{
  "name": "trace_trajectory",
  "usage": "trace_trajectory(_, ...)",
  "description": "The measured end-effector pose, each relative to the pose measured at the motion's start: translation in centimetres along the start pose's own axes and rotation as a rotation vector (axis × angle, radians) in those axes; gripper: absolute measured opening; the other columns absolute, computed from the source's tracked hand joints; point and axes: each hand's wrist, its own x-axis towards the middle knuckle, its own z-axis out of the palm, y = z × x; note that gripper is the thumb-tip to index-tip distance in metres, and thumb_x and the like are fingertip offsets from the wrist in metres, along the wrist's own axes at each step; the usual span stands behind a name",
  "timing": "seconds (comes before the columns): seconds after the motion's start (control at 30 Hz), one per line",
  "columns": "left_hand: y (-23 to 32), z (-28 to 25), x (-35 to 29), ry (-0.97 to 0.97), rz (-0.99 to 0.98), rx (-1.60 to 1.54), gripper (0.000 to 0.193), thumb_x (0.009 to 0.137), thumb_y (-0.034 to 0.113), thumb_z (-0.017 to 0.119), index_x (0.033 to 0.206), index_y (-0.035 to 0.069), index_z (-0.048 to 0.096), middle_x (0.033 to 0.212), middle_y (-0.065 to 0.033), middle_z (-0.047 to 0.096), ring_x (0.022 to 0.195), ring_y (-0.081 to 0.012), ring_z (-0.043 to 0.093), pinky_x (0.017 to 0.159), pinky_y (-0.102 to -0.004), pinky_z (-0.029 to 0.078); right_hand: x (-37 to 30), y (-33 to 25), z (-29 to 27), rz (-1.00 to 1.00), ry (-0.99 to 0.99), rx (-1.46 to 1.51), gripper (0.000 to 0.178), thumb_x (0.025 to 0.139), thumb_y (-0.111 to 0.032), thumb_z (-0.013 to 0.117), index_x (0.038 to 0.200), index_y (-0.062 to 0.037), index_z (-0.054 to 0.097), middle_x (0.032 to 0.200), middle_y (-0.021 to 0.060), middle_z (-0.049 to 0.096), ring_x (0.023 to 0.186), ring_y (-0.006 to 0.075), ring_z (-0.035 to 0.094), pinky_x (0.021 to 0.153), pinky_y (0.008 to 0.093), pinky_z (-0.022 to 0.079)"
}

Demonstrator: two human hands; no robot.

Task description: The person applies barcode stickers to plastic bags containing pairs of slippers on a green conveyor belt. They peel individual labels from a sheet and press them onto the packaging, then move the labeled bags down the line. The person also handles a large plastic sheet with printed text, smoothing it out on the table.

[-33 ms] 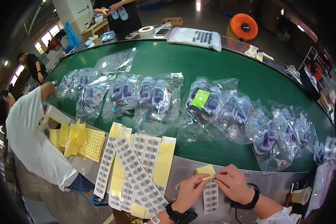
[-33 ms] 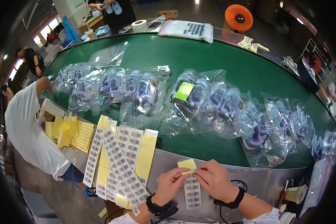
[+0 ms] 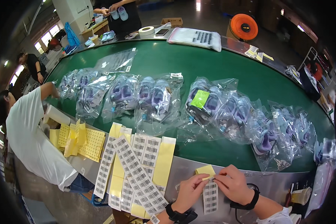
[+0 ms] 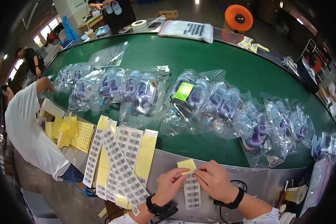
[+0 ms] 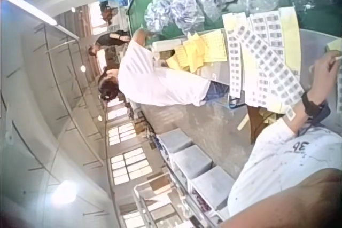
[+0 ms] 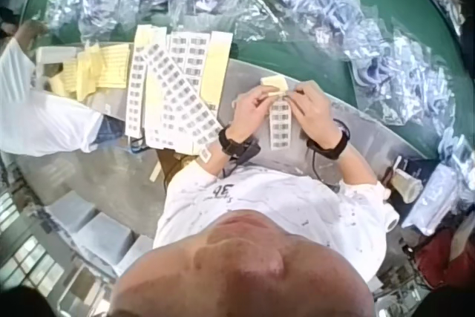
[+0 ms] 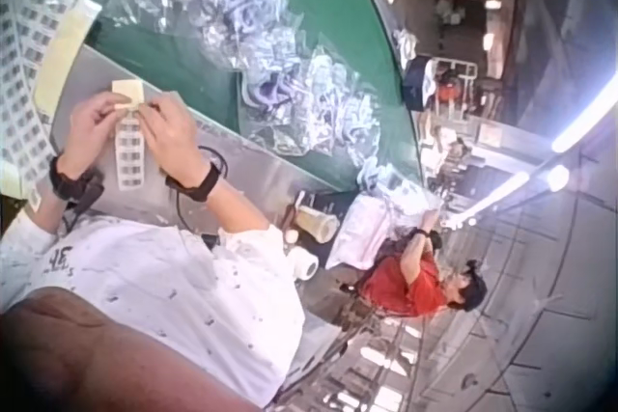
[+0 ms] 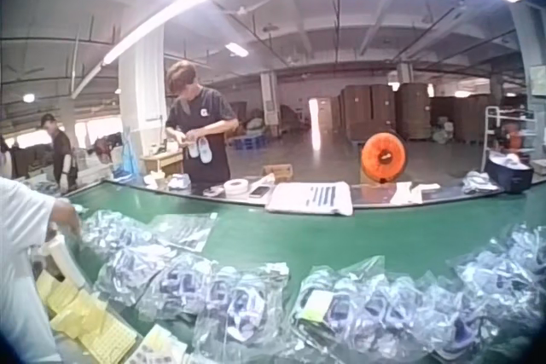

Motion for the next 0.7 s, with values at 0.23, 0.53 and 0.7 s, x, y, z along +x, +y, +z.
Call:
trace_trajectory(0.23, -0.4, 0.6, 0.0, -0.083, -0.024, -0.164, 0.04, 0.088, -0.004, 0.063, 0.126, -0.001, 0.052, 0.109, -0.0132, 0.067, 0.09, -0.0112, 0.065, 0.076, -0.0227, 0.053, 0.3, 0.2, 0.1, -0.019, 0.036, 0.012, 0.014, 0.072, -0.002, 0.072, 0.084, -0.0012, 0.065, 0.096, 0.0121, 0.061, 0.083, 0.0284, 0.061, 0.068, 0.0369, 0.05)
trace_trajectory(0.53, -0.1, 0.2, 0.5, -0.064, -0.075, -0.187, 0.05, 0.086, -0.009, 0.06, 0.132, -0.005, 0.041, 0.12, -0.0218, 0.06, 0.101, -0.0207, 0.067, 0.082, -0.0264, 0.054, 7.4, 3.0, -7.0, 0.131, 0.123, 0.196, 0.005, 0.083, 0.0, 0.063, 0.086, -0.0024, 0.059, 0.094, 0.0101, 0.063, 0.087, 0.0224, 0.062, 0.076, 0.0321, 0.049)
trace_trajectory(0.7, 0.4, 0.8, 0.9, -0.086, -0.085, -0.207, 0.048, 0.087, -0.008, 0.06, 0.131, -0.006, 0.042, 0.119, -0.0223, 0.06, 0.1, -0.0207, 0.067, 0.083, -0.027, 0.054, 19.4, 15.8, -11.9, -0.005, 0.384, -0.088, 0.01, 0.08, -0.009, 0.068, 0.078, 0.0008, 0.066, 0.09, 0.0093, 0.068, 0.076, 0.0115, 0.06, 0.067, 0.0292, 0.048)
